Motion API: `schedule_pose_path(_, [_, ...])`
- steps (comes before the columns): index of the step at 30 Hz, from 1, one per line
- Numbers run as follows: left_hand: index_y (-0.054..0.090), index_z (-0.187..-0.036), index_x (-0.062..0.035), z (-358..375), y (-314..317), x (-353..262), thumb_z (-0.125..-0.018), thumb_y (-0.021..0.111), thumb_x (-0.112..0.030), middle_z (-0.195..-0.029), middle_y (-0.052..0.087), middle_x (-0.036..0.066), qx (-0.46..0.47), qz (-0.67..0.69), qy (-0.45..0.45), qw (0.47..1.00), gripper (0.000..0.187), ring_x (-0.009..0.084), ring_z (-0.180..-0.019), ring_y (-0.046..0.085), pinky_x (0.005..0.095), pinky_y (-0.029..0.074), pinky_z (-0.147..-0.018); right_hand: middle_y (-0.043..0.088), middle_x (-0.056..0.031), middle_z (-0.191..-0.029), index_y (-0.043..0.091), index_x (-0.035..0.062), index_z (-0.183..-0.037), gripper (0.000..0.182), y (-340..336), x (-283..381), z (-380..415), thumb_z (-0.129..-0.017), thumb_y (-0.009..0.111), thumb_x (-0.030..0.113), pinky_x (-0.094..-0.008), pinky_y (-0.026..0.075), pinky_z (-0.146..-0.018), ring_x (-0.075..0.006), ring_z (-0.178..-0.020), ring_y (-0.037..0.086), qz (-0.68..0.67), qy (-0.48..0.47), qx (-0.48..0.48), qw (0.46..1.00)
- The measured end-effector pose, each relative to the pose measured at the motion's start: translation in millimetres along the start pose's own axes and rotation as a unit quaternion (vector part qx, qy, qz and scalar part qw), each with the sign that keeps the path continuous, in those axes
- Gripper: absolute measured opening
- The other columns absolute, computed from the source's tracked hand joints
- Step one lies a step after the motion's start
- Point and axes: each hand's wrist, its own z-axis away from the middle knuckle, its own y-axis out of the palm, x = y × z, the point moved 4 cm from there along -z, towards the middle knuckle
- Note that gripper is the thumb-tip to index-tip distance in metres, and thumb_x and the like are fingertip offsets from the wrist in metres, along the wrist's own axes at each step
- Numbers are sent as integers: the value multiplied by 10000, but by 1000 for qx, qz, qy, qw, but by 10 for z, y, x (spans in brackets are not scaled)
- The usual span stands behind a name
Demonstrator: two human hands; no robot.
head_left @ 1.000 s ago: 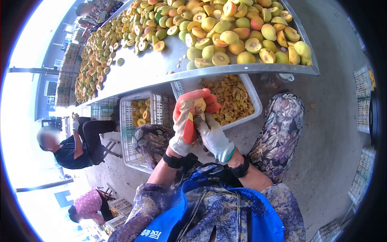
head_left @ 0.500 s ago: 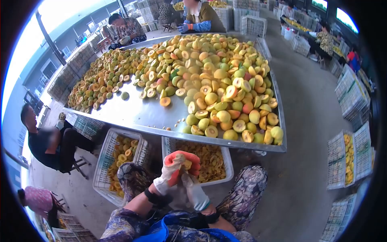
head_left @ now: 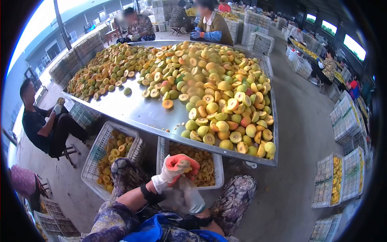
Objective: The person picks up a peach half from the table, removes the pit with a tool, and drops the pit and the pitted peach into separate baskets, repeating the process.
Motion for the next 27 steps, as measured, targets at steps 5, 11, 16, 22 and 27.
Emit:
schedule_pose_path(5, [758, -983, 45, -80, 173, -194, -974, 698, -530, -931, 729, 151, 101, 21, 18, 994, 578, 239, -792, 712, 354, 576, -708, 360, 73, -631, 519, 135, -950, 492, -112, -41, -15, -1027, 544, 620, -234, 247, -397, -49, -432, 278, -326, 135, 298, 887])
schedule_pose_path(11, [753, -971, 54, -112, 277, -428, -969, 628, -157, -929, 744, 117, 130, -69, 18, 989, 245, 189, -820, 713, 319, 586, -740, 387, 96, -525, 510, 74, -932, 478, 94, -29, 21, -1065, 539, 532, -206, 291, -307, -11, -344, 327, -500, 96, 396, 764])
schedule_pose_path(16, [715, -1072, 25, 6, -604, -912, -989, 681, -268, -980, 759, 128, -101, 76, 42, 991, 307, 201, -814, 735, 293, 602, -716, 364, 81, -544, 466, 80, -893, 480, 175, 80, 48, -1061, 564, 520, -228, 229, -296, -22, -336, 276, -479, -3, 467, 743])
schedule_pose_path(22, [791, -1062, -134, 342, -1775, -1665, -941, 709, -396, -1027, 772, 94, -276, -681, -10, 678, 300, 228, -854, 757, 353, 590, -788, 449, 55, -668, 590, 69, -888, 232, -517, -760, -584, -1006, 672, 251, -246, 365, -470, -60, -531, 437, -716, 99, -2, 691])
schedule_pose_path(27, [677, -1337, -233, -863, -1780, -1286, -938, 660, -327, -1407, 645, 101, -139, -712, 93, 682, 410, 359, -1117, 697, 456, 552, -989, 419, 74, -668, 672, 67, -917, 267, -454, -737, -609, -984, 709, 322, -245, 324, -494, -62, -543, 403, -639, 126, 19, 759])
